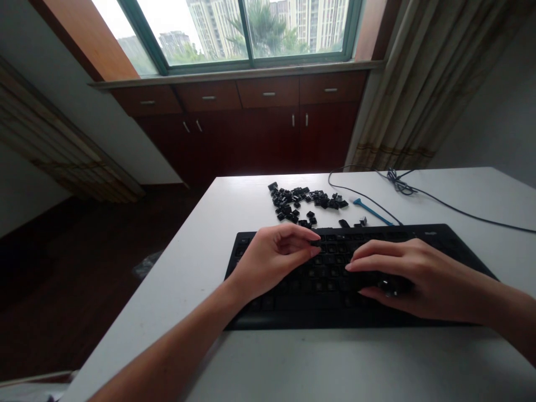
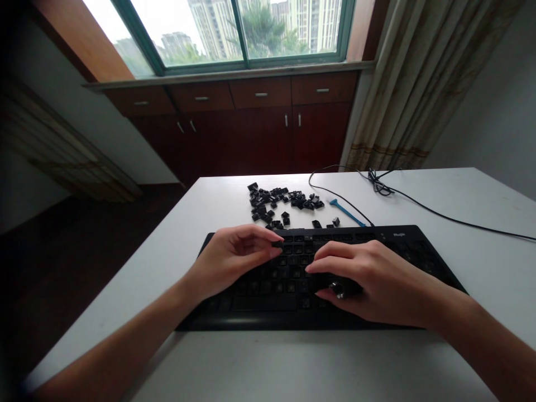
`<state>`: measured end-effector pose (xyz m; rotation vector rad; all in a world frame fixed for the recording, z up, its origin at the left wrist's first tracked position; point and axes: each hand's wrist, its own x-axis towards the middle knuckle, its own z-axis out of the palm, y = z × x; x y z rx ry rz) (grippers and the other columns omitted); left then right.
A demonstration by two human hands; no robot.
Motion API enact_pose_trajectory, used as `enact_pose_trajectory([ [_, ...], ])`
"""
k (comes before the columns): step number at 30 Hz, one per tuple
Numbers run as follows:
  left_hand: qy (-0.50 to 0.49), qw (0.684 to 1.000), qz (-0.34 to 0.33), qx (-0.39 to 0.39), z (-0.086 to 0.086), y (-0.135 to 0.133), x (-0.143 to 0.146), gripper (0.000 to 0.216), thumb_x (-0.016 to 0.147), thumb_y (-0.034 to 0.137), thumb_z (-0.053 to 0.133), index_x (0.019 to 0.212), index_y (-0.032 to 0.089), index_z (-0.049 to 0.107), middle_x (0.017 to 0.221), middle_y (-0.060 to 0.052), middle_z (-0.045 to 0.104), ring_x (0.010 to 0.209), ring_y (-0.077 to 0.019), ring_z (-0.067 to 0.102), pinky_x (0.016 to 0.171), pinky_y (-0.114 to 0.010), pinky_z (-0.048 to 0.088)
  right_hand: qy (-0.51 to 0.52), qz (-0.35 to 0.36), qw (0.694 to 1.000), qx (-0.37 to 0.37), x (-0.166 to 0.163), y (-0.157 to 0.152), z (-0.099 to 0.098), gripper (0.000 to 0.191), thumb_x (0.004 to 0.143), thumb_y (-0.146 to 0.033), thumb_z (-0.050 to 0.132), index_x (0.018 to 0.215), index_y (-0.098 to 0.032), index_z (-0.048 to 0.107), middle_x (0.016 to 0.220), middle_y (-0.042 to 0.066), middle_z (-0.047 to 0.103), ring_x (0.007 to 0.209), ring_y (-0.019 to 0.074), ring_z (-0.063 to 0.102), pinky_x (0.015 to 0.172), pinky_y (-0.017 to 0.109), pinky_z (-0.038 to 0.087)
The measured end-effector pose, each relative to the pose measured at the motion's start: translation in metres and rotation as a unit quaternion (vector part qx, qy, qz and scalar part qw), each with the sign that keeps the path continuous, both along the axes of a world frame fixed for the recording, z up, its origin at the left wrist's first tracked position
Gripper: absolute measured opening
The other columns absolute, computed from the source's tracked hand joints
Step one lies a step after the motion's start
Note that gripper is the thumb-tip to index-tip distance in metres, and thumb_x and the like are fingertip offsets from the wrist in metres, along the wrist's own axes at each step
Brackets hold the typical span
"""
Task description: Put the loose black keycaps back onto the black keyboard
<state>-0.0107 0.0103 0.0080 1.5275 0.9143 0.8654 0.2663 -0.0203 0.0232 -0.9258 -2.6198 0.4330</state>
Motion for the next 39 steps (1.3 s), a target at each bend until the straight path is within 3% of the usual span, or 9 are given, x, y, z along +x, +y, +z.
enact_pose_trajectory([
  [4, 0.0, 1.0, -0.001, -0.001, 0.001, 0.0, -0.001, 0.025, 0.081, 0.031, 0.077, 0.102, 0.017, 0.073, 0.091, -0.004, 0.075, 0.087, -0.0176, 0.072, 0.084, -0.028, 0.059, -0.004, 0.013, 1.0, 0.012, 0.0, -0.001, -0.001, 0.025, 0.089, -0.027, 0.065, 0.113, -0.03, 0.07, 0.116, 0.002, 0.069, 0.079, 0.0141, 0.072, 0.068, 0.024, 0.057],
  [8, -0.001, 1.0, -0.002, -0.002, 0.001, 0.0, -0.001, 0.025, 0.081, 0.031, 0.077, 0.102, 0.017, 0.073, 0.09, -0.004, 0.075, 0.086, -0.0173, 0.072, 0.082, -0.027, 0.059, 0.061, -0.015, 0.997, 0.035, -0.004, -0.002, -0.003, 0.021, 0.087, -0.023, 0.067, 0.108, -0.023, 0.066, 0.109, 0.005, 0.072, 0.085, 0.0163, 0.071, 0.071, 0.025, 0.057],
  [14, -0.005, 1.0, -0.002, 0.0, -0.001, 0.0, 0.0, 0.026, 0.081, 0.031, 0.076, 0.102, 0.016, 0.073, 0.089, -0.005, 0.075, 0.086, -0.0177, 0.072, 0.082, -0.028, 0.059, 0.064, -0.001, 0.996, 0.055, -0.012, -0.005, -0.011, 0.006, 0.089, -0.016, 0.063, 0.086, -0.021, 0.06, 0.105, 0.004, 0.072, 0.075, 0.0127, 0.07, 0.065, 0.023, 0.054],
  [17, -0.003, 1.0, -0.002, 0.001, -0.001, 0.0, 0.0, 0.026, 0.081, 0.03, 0.076, 0.102, 0.016, 0.073, 0.088, -0.004, 0.075, 0.085, -0.0175, 0.072, 0.082, -0.029, 0.059, 0.055, 0.001, 0.997, 0.053, -0.011, -0.003, -0.01, 0.006, 0.09, -0.019, 0.063, 0.095, -0.022, 0.066, 0.108, 0.004, 0.072, 0.081, 0.0136, 0.071, 0.069, 0.023, 0.054],
  [22, -0.005, 1.0, -0.008, 0.001, -0.001, 0.0, -0.001, 0.027, 0.081, 0.031, 0.076, 0.103, 0.015, 0.072, 0.09, -0.005, 0.075, 0.087, -0.0176, 0.072, 0.084, -0.031, 0.059, 0.039, 0.01, 0.998, 0.043, -0.005, 0.002, -0.006, 0.023, 0.091, -0.016, 0.062, 0.111, -0.027, 0.069, 0.111, 0.003, 0.07, 0.081, 0.0121, 0.07, 0.068, 0.023, 0.054],
  [29, -0.007, 1.0, -0.01, 0.0, -0.001, 0.0, -0.001, 0.028, 0.082, 0.031, 0.076, 0.103, 0.015, 0.072, 0.093, -0.007, 0.076, 0.089, -0.0186, 0.072, 0.087, -0.032, 0.059, 0.075, 0.006, 0.996, 0.053, -0.009, -0.001, -0.008, 0.02, 0.09, -0.014, 0.064, 0.109, -0.021, 0.068, 0.106, 0.002, 0.075, 0.091, 0.0127, 0.072, 0.08, 0.022, 0.055],
  [32, -0.009, 1.0, -0.011, -0.002, -0.001, 0.001, 0.0, 0.027, 0.082, 0.031, 0.076, 0.103, 0.015, 0.072, 0.092, -0.007, 0.076, 0.089, -0.0187, 0.072, 0.086, -0.032, 0.059, 0.055, 0.015, 0.995, 0.076, -0.008, 0.0, -0.008, 0.022, 0.091, -0.016, 0.065, 0.111, -0.022, 0.068, 0.109, 0.002, 0.074, 0.09, 0.0134, 0.072, 0.077, 0.023, 0.056],
  [39, -0.01, 1.0, -0.012, 0.0, -0.002, 0.0, 0.0, 0.027, 0.082, 0.031, 0.076, 0.103, 0.015, 0.072, 0.09, -0.005, 0.076, 0.086, -0.017, 0.072, 0.082, -0.029, 0.059, 0.091, -0.003, 0.993, 0.07, -0.011, -0.001, -0.008, 0.011, 0.089, -0.015, 0.067, 0.098, -0.02, 0.07, 0.104, 0.003, 0.076, 0.088, 0.014, 0.073, 0.076, 0.022, 0.057],
])
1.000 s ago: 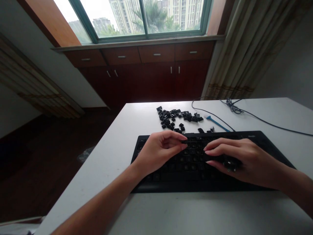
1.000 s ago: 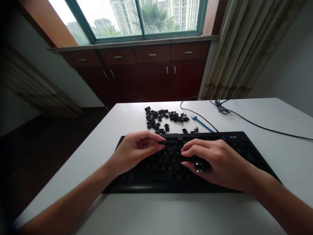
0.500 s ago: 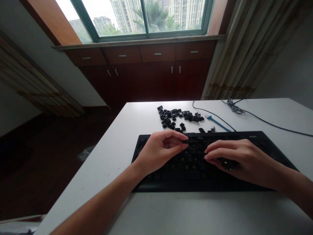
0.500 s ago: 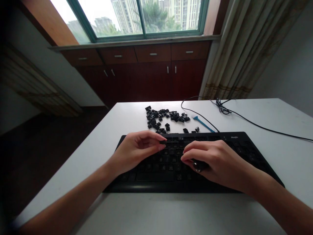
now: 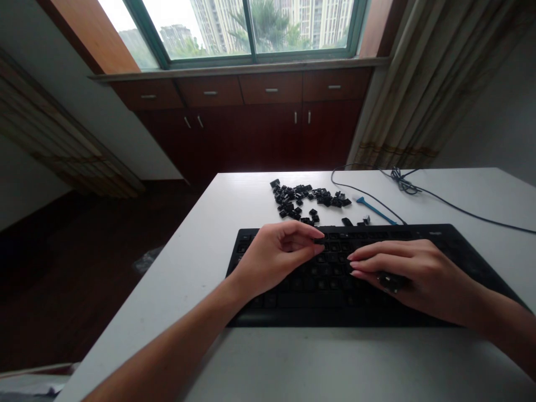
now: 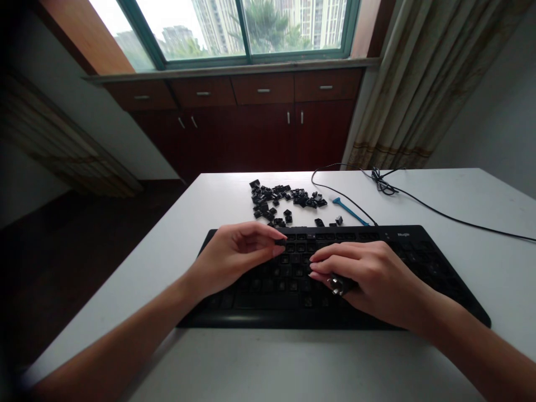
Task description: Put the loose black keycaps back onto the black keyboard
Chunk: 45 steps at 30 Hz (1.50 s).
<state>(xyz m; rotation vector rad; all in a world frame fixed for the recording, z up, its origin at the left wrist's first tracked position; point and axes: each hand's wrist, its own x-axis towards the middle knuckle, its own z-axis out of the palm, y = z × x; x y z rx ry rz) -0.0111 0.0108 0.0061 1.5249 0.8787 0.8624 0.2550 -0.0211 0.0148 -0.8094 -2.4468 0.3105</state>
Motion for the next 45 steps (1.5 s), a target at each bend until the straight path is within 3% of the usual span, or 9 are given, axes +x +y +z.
enact_pose_trajectory([
  [12, -0.006, 1.0, 0.0, 0.0, 0.0, 0.0, 0.0, 0.027, 0.082, 0.031, 0.076, 0.103, 0.016, 0.072, 0.092, -0.006, 0.076, 0.088, -0.0183, 0.073, 0.083, -0.03, 0.059, -0.032, -0.014, 0.999, -0.037, -0.003, -0.002, 0.002, 0.009, 0.09, -0.018, 0.065, 0.098, -0.022, 0.068, 0.107, 0.002, 0.074, 0.086, 0.0133, 0.072, 0.074, 0.023, 0.057],
  [16, -0.009, 1.0, -0.003, -0.002, 0.001, 0.0, 0.0, 0.027, 0.082, 0.031, 0.076, 0.103, 0.015, 0.072, 0.093, -0.007, 0.077, 0.089, -0.0189, 0.073, 0.085, -0.031, 0.059, 0.049, -0.056, 0.994, -0.074, -0.005, -0.007, 0.009, 0.017, 0.084, -0.021, 0.073, 0.098, -0.022, 0.064, 0.097, 0.003, 0.072, 0.081, 0.0146, 0.068, 0.07, 0.025, 0.054],
  [20, -0.011, 1.0, -0.004, -0.005, 0.001, 0.0, 0.0, 0.029, 0.081, 0.033, 0.076, 0.103, 0.014, 0.072, 0.096, -0.008, 0.077, 0.092, -0.0207, 0.073, 0.088, -0.035, 0.059, 0.298, -0.12, 0.919, -0.227, -0.02, -0.011, 0.027, 0.038, 0.092, -0.027, 0.062, 0.059, -0.02, 0.044, 0.054, -0.004, 0.044, 0.048, 0.0097, 0.042, 0.044, 0.025, 0.035],
  [23, -0.009, 1.0, 0.002, 0.004, 0.001, 0.001, 0.0, 0.033, 0.081, 0.035, 0.077, 0.106, 0.015, 0.072, 0.099, -0.009, 0.077, 0.092, -0.0209, 0.073, 0.089, -0.036, 0.059, 0.391, -0.056, 0.84, -0.373, -0.041, -0.01, 0.043, 0.048, 0.096, -0.033, 0.052, 0.051, -0.021, 0.04, 0.045, -0.005, 0.031, 0.041, 0.0101, 0.029, 0.039, 0.029, 0.025],
  [26, -0.01, 1.0, 0.011, 0.016, 0.002, 0.001, 0.0, 0.034, 0.081, 0.037, 0.076, 0.106, 0.015, 0.072, 0.102, -0.009, 0.077, 0.093, -0.0213, 0.073, 0.089, -0.037, 0.059, 0.44, -0.011, 0.819, -0.369, -0.061, -0.006, 0.049, 0.048, 0.095, -0.029, 0.051, 0.049, -0.021, 0.039, 0.044, -0.005, 0.03, 0.04, 0.0098, 0.028, 0.041, 0.03, 0.024],
  [32, -0.037, 0.999, 0.002, 0.017, 0.004, 0.002, 0.0, 0.034, 0.081, 0.035, 0.076, 0.107, 0.015, 0.072, 0.104, -0.009, 0.077, 0.098, -0.0218, 0.073, 0.094, -0.037, 0.058, 0.42, -0.054, 0.837, -0.346, -0.074, 0.003, 0.017, 0.05, 0.092, -0.036, 0.057, 0.047, -0.022, 0.042, 0.041, -0.005, 0.034, 0.038, 0.0097, 0.028, 0.039, 0.029, 0.021],
  [36, -0.047, 0.999, 0.002, 0.017, 0.004, 0.001, 0.0, 0.034, 0.079, 0.035, 0.078, 0.105, 0.014, 0.072, 0.102, -0.009, 0.077, 0.095, -0.0215, 0.074, 0.093, -0.038, 0.059, 0.43, -0.031, 0.84, -0.328, -0.065, 0.003, 0.024, 0.05, 0.095, -0.035, 0.054, 0.049, -0.022, 0.04, 0.042, -0.006, 0.032, 0.038, 0.0096, 0.03, 0.039, 0.029, 0.024],
  [42, -0.078, 0.997, -0.02, -0.003, 0.0, 0.001, -0.001, 0.036, 0.076, 0.029, 0.081, 0.108, 0.015, 0.073, 0.104, -0.008, 0.078, 0.098, -0.0215, 0.074, 0.098, -0.04, 0.058, 0.245, -0.167, 0.951, -0.085, -0.042, 0.004, 0.034, 0.023, 0.093, -0.028, 0.062, 0.072, -0.021, 0.057, 0.058, -0.004, 0.051, 0.05, 0.0099, 0.046, 0.046, 0.024, 0.038],
  [45, -0.078, 0.997, -0.021, -0.006, 0.0, 0.001, -0.001, 0.036, 0.076, 0.028, 0.08, 0.109, 0.014, 0.073, 0.105, -0.01, 0.078, 0.098, -0.0221, 0.074, 0.098, -0.04, 0.058, 0.158, -0.146, 0.976, -0.01, -0.035, 0.006, 0.019, 0.008, 0.089, -0.019, 0.065, 0.097, -0.021, 0.064, 0.077, -0.001, 0.064, 0.059, 0.0105, 0.055, 0.054, 0.023, 0.047],
])
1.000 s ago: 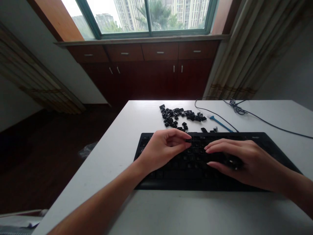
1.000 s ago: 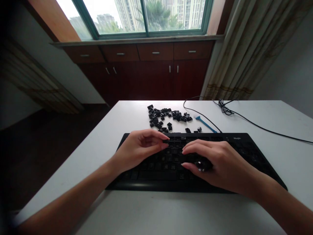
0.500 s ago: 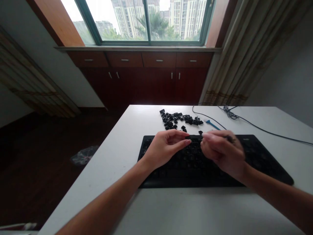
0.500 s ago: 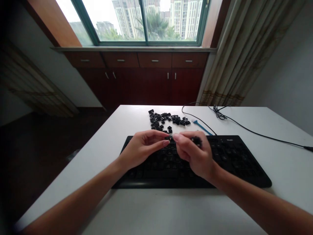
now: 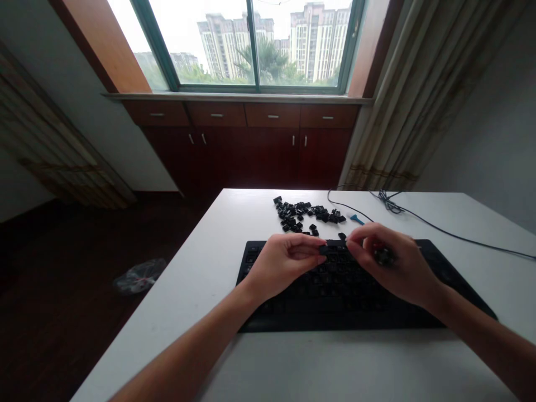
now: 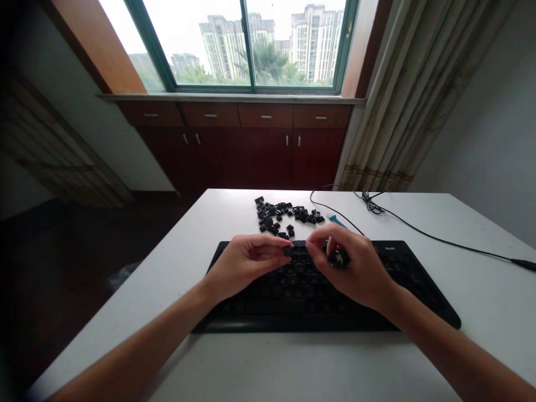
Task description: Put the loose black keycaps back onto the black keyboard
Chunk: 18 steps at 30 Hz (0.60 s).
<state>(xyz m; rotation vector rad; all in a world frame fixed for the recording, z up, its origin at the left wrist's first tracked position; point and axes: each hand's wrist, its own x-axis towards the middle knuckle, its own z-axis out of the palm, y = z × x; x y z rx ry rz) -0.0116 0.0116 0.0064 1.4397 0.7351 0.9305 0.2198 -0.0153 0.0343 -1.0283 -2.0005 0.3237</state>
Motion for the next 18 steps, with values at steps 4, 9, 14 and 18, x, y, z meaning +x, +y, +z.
enact_pose_trajectory([
  [4, 0.011, 1.0, -0.003, 0.002, 0.003, -0.001, 0.0, 0.035, 0.077, 0.027, 0.079, 0.108, 0.012, 0.073, 0.101, -0.01, 0.078, 0.097, -0.0226, 0.074, 0.096, -0.039, 0.059, -0.037, 0.056, 0.997, 0.029, 0.0, 0.0, -0.015, 0.028, 0.089, -0.016, 0.064, 0.117, -0.022, 0.063, 0.106, 0.006, 0.068, 0.073, 0.0129, 0.064, 0.064, 0.026, 0.056],
  [9, 0.018, 0.999, -0.016, 0.028, 0.007, -0.004, 0.001, 0.031, 0.079, 0.027, 0.078, 0.107, 0.014, 0.072, 0.1, -0.009, 0.078, 0.094, -0.0211, 0.075, 0.092, -0.037, 0.061, -0.056, 0.094, 0.993, 0.05, 0.0, 0.0, -0.017, 0.036, 0.089, -0.016, 0.065, 0.125, -0.022, 0.064, 0.113, 0.008, 0.068, 0.091, 0.0169, 0.068, 0.076, 0.03, 0.06],
  [14, 0.042, 0.998, -0.036, 0.033, 0.009, -0.007, 0.001, 0.03, 0.078, 0.028, 0.079, 0.104, 0.014, 0.071, 0.096, -0.008, 0.078, 0.09, -0.0215, 0.075, 0.09, -0.038, 0.061, -0.063, 0.113, 0.99, 0.062, 0.003, -0.001, -0.017, 0.031, 0.09, -0.014, 0.065, 0.119, -0.021, 0.067, 0.114, 0.008, 0.07, 0.096, 0.0189, 0.071, 0.082, 0.032, 0.061],
  [18, 0.052, 0.996, -0.063, 0.04, 0.012, -0.008, -0.001, 0.031, 0.081, 0.028, 0.076, 0.107, 0.013, 0.07, 0.097, -0.01, 0.077, 0.092, -0.0225, 0.075, 0.089, -0.038, 0.061, -0.075, 0.107, 0.988, 0.087, 0.003, -0.006, -0.014, 0.031, 0.087, -0.011, 0.067, 0.117, -0.019, 0.068, 0.114, 0.008, 0.073, 0.095, 0.0188, 0.073, 0.081, 0.028, 0.061],
])
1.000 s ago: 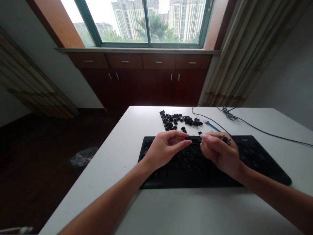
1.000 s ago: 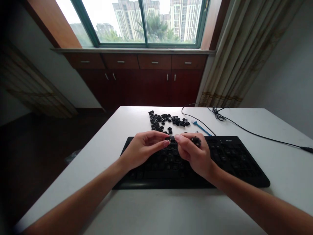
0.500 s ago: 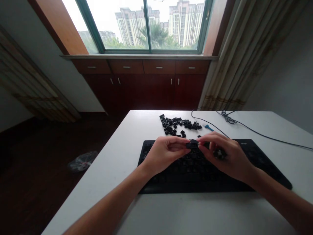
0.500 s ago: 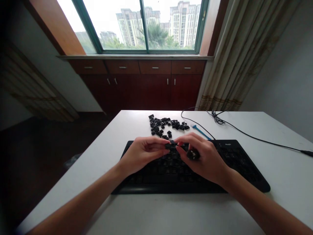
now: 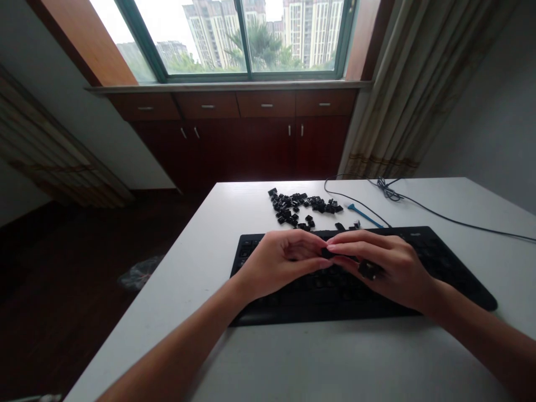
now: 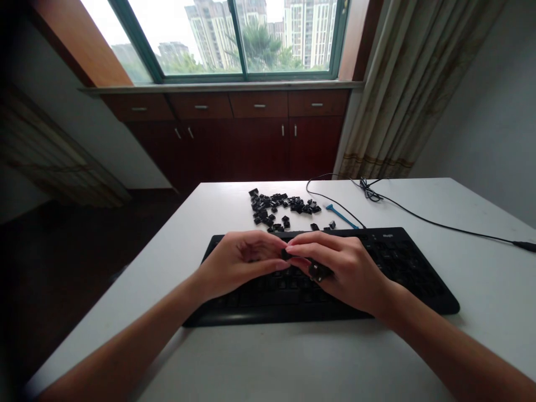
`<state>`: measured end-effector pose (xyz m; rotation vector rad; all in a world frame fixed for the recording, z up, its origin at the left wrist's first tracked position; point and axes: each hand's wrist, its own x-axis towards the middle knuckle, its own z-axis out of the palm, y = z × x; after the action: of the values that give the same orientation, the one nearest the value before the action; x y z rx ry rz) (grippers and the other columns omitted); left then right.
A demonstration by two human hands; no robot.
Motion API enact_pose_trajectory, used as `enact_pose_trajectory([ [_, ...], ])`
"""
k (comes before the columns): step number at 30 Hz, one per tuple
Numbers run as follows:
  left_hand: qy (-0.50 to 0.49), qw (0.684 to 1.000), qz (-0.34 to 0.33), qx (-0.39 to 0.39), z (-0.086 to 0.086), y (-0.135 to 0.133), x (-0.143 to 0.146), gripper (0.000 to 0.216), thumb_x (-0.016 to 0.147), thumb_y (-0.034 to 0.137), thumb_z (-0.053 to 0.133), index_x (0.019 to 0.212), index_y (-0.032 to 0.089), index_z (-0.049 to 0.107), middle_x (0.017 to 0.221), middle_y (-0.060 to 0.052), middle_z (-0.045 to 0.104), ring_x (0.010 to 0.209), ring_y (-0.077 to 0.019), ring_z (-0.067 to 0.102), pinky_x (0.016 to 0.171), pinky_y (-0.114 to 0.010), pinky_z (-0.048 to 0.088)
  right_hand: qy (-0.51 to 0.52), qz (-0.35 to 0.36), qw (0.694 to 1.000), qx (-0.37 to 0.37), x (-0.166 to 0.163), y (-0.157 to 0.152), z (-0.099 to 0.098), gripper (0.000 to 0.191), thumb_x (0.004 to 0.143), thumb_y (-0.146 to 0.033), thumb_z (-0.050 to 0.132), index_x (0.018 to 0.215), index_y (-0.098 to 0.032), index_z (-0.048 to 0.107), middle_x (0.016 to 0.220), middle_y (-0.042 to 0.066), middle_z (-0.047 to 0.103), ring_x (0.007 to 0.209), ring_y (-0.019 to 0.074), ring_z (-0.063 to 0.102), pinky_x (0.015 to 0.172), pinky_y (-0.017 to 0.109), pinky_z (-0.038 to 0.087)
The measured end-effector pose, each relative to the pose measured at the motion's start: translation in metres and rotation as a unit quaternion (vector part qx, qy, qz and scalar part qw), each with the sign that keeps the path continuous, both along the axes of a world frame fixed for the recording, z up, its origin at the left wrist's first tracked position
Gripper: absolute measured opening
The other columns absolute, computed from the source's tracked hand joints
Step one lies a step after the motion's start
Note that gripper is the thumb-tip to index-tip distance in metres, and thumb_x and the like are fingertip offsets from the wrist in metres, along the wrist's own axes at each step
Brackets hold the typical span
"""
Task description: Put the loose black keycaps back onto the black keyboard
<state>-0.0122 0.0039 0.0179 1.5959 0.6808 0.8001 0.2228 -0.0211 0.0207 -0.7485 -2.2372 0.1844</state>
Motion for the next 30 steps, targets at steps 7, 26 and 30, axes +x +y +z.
enact_pose_trajectory([
  [7, -0.037, 0.999, -0.017, -0.009, 0.002, -0.001, -0.001, 0.025, 0.082, 0.025, 0.075, 0.104, 0.014, 0.068, 0.099, -0.008, 0.076, 0.095, -0.0202, 0.074, 0.09, -0.035, 0.06, -0.048, 0.006, 0.996, 0.069, 0.006, -0.007, 0.006, 0.036, 0.085, -0.009, 0.07, 0.119, -0.018, 0.066, 0.115, 0.01, 0.074, 0.098, 0.0196, 0.073, 0.08, 0.028, 0.06],
  [26, -0.004, 0.988, 0.134, 0.082, 0.003, 0.013, -0.009, 0.021, 0.082, 0.033, 0.076, 0.093, 0.016, 0.071, 0.085, -0.004, 0.073, 0.078, -0.0133, 0.068, 0.068, -0.023, 0.056, -0.158, 0.075, 0.976, -0.128, 0.007, -0.012, -0.002, 0.015, 0.093, -0.015, 0.06, 0.101, -0.02, 0.07, 0.108, 0.004, 0.072, 0.082, 0.0139, 0.072, 0.069, 0.024, 0.056],
  [30, 0.008, 0.989, 0.12, 0.086, 0.004, 0.011, -0.009, 0.021, 0.083, 0.033, 0.075, 0.093, 0.015, 0.071, 0.083, -0.004, 0.071, 0.075, -0.0121, 0.065, 0.068, -0.022, 0.054, -0.155, 0.073, 0.978, -0.122, 0.007, -0.012, -0.002, 0.015, 0.092, -0.015, 0.061, 0.101, -0.021, 0.071, 0.107, 0.004, 0.073, 0.079, 0.0132, 0.072, 0.067, 0.023, 0.056],
])
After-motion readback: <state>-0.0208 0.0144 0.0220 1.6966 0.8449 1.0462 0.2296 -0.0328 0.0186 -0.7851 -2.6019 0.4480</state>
